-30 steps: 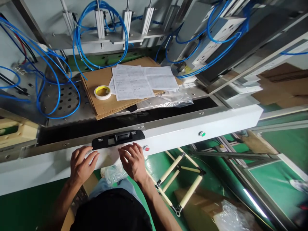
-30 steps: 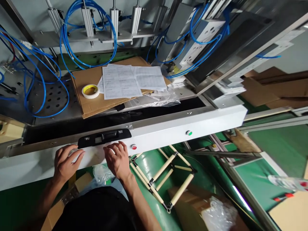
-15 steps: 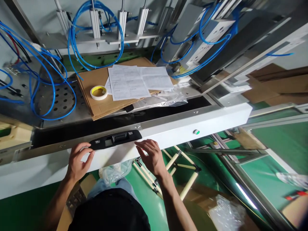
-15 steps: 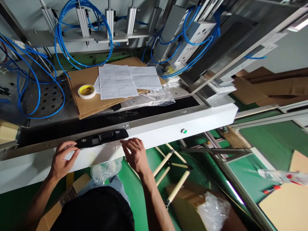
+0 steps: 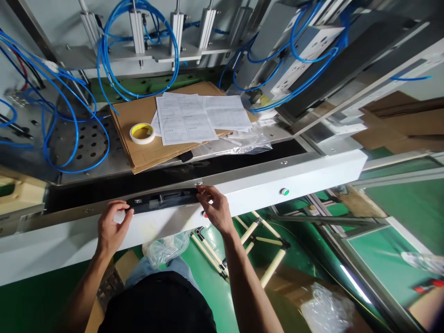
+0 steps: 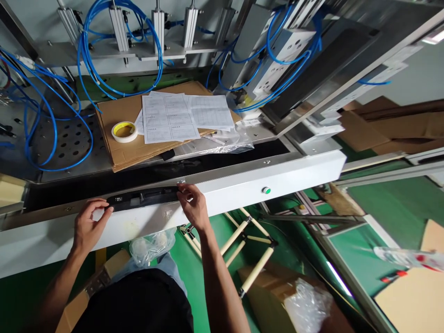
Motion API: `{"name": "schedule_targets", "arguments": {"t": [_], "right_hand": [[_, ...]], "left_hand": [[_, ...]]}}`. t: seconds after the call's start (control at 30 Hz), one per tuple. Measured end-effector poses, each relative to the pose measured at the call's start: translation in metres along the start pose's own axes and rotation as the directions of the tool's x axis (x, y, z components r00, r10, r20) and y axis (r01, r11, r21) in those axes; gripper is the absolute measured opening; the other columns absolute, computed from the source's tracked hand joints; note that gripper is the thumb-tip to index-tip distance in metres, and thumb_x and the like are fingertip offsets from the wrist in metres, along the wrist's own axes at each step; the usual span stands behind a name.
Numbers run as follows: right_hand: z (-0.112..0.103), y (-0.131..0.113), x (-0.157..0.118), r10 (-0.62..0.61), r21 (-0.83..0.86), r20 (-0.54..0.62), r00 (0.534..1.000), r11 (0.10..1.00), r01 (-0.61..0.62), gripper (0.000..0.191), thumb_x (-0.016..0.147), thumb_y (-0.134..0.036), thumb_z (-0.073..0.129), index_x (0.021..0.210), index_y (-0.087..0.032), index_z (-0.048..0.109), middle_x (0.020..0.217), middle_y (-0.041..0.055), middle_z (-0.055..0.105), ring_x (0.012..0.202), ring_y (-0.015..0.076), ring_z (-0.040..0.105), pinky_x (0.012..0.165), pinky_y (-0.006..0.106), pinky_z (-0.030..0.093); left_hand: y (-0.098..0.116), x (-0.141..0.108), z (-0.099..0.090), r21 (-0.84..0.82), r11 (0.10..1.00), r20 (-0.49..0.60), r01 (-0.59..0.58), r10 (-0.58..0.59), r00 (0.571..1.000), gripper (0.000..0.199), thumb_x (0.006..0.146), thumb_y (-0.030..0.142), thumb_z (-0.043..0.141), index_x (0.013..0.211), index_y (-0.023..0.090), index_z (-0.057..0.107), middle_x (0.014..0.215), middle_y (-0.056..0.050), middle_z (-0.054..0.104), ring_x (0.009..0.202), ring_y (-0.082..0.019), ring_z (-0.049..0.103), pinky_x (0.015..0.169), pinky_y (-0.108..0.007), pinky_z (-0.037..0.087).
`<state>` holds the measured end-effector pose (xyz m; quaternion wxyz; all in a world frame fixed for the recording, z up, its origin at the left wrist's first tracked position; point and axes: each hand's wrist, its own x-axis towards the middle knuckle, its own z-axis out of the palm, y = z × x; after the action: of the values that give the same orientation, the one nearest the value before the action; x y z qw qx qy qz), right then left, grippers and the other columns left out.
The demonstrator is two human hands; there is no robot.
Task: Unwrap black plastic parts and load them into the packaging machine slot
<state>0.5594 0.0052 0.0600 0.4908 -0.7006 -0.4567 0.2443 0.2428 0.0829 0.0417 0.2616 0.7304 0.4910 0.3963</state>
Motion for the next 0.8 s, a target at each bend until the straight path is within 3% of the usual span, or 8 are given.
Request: {"name": "schedule_targets", "arguments": {"t": [0.17, 0.3, 0.4, 0.47, 0.57, 0.63, 0.7, 0.8], "right_hand": [[0.005, 0.002, 0.004, 0.052, -0.016, -0.044, 0.998, 0.999, -0.052, 0.035, 0.086, -0.031, 0.061, 0.112, -0.016, 0.078, 0.102, 0.0087, 0.075, 0.067, 0.0150, 0.061, 0.066, 0.030, 0.054], [0.006, 0.002, 0.004, 0.056, -0.039, -0.035, 0.998, 0.998, -0.058, 0.034, 0.086, -0.028, 0.058, 0.111, -0.017, 0.079, 0.103, 0.0097, 0.074, 0.077, 0.0196, 0.067, 0.073, 0.035, 0.058], [0.011, -0.004, -0.002, -0.107, -0.237, -0.213, 0.971, 0.970, 0.055, 0.032, 0.091, -0.027, 0.058, 0.116, -0.020, 0.077, 0.125, 0.0158, 0.069, 0.108, 0.0296, 0.066, 0.092, 0.048, 0.056], [0.020, -0.013, -0.008, -0.334, -0.445, -0.269, 0.903, 0.875, 0.190, 0.032, 0.097, -0.026, 0.059, 0.125, -0.023, 0.073, 0.137, 0.0164, 0.065, 0.126, 0.0333, 0.059, 0.105, 0.056, 0.050], [0.044, -0.027, -0.017, -0.556, -0.560, 0.031, 0.831, 0.678, 0.476, 0.039, 0.101, -0.034, 0.062, 0.139, -0.024, 0.065, 0.144, 0.0147, 0.065, 0.139, 0.0329, 0.053, 0.117, 0.056, 0.040], [0.062, -0.033, -0.019, -0.561, -0.515, 0.292, 0.775, 0.591, 0.621, 0.056, 0.101, -0.049, 0.063, 0.149, -0.020, 0.057, 0.151, 0.0169, 0.061, 0.145, 0.0336, 0.048, 0.122, 0.055, 0.035], [0.078, -0.033, -0.018, -0.494, -0.486, 0.438, 0.751, 0.572, 0.661, 0.074, 0.099, -0.061, 0.063, 0.156, -0.015, 0.050, 0.154, 0.0196, 0.059, 0.147, 0.0349, 0.047, 0.125, 0.056, 0.031], [0.089, -0.026, -0.014, -0.394, -0.505, 0.484, 0.781, 0.604, 0.617, 0.081, 0.097, -0.064, 0.064, 0.159, -0.014, 0.046, 0.151, 0.0198, 0.062, 0.144, 0.0346, 0.050, 0.125, 0.055, 0.030]], "left_hand": [[-0.007, 0.003, 0.000, -0.114, 0.955, 0.040, 0.272, -0.269, 0.962, 0.029, 0.087, 0.049, 0.072, 0.096, 0.022, 0.070, 0.103, -0.006, 0.071, 0.094, -0.022, 0.068, 0.085, -0.035, 0.057], [-0.014, 0.014, -0.012, -0.209, 0.893, 0.234, 0.399, -0.351, 0.907, 0.033, 0.079, 0.050, 0.081, 0.090, 0.020, 0.076, 0.115, -0.007, 0.069, 0.099, -0.021, 0.071, 0.086, -0.031, 0.058], [-0.015, 0.024, -0.018, -0.224, 0.856, 0.320, 0.467, -0.388, 0.865, 0.033, 0.071, 0.049, 0.086, 0.083, 0.019, 0.078, 0.107, -0.006, 0.071, 0.092, -0.020, 0.072, 0.083, -0.030, 0.059], [-0.012, 0.030, -0.018, -0.225, 0.855, 0.310, 0.467, -0.392, 0.866, 0.031, 0.067, 0.047, 0.086, 0.077, 0.019, 0.076, 0.098, -0.005, 0.071, 0.085, -0.019, 0.071, 0.080, -0.030, 0.059], [-0.008, 0.036, -0.017, -0.196, 0.858, 0.325, 0.475, -0.400, 0.857, 0.031, 0.065, 0.047, 0.085, 0.074, 0.019, 0.075, 0.088, -0.004, 0.072, 0.077, -0.018, 0.069, 0.071, -0.028, 0.057], [-0.007, 0.040, -0.018, -0.154, 0.847, 0.349, 0.508, -0.434, 0.830, 0.033, 0.063, 0.047, 0.085, 0.075, 0.019, 0.074, 0.082, -0.004, 0.072, 0.074, -0.018, 0.068, 0.068, -0.027, 0.055], [-0.006, 0.043, -0.020, -0.104, 0.834, 0.375, 0.541, -0.471, 0.799, 0.037, 0.060, 0.047, 0.087, 0.079, 0.019, 0.074, 0.076, -0.003, 0.073, 0.071, -0.019, 0.068, 0.066, -0.027, 0.053], [-0.007, 0.049, -0.024, -0.082, 0.818, 0.430, 0.569, -0.486, 0.760, 0.040, 0.058, 0.045, 0.090, 0.083, 0.018, 0.074, 0.075, -0.003, 0.074, 0.070, -0.019, 0.069, 0.064, -0.027, 0.052]]}}
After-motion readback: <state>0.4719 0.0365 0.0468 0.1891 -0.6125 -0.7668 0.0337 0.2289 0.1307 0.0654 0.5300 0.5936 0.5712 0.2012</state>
